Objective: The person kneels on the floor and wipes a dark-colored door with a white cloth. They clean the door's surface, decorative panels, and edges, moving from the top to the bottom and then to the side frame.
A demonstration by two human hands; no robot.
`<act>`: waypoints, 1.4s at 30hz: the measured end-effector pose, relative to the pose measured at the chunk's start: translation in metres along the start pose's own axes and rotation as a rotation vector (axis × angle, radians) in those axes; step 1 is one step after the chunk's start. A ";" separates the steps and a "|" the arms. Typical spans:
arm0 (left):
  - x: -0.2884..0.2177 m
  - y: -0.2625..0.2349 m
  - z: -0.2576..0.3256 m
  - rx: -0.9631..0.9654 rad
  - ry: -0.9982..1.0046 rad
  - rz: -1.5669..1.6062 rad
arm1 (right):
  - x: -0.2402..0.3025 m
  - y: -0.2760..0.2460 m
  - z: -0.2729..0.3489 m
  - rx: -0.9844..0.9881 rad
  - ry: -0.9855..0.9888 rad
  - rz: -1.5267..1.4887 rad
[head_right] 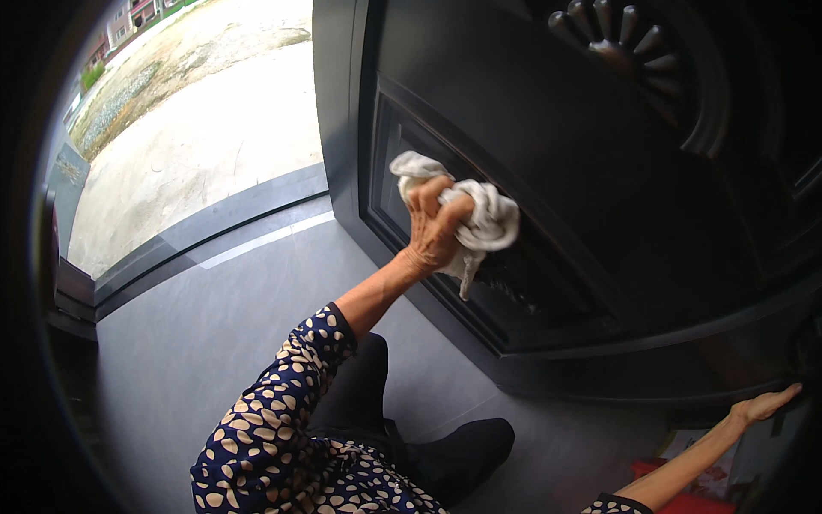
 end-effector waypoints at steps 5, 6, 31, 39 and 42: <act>0.062 -0.021 -0.016 -0.202 -0.246 -0.173 | -0.038 -0.019 -0.015 -0.012 0.061 -0.023; 0.100 -0.029 -0.011 -0.217 -0.438 -0.167 | -0.035 -0.012 -0.013 -0.006 0.045 -0.019; -0.064 0.018 0.112 0.474 0.085 0.110 | 0.001 0.016 -0.010 0.037 0.020 -0.036; -0.026 -0.002 0.035 -0.052 -0.064 0.107 | 0.032 0.022 -0.007 -0.064 0.057 0.037; -0.013 -0.015 0.008 -0.202 -0.144 0.031 | 0.037 0.021 -0.019 -0.009 0.047 0.132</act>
Point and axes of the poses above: each hand's wrist, its own z-axis away from the middle knuckle, its own y-axis out of the palm, x = y × z, the point moved 5 cm from there along -z, towards the middle knuckle, and after that the axes turned 13 degrees about -y, right-handed, at the moved point
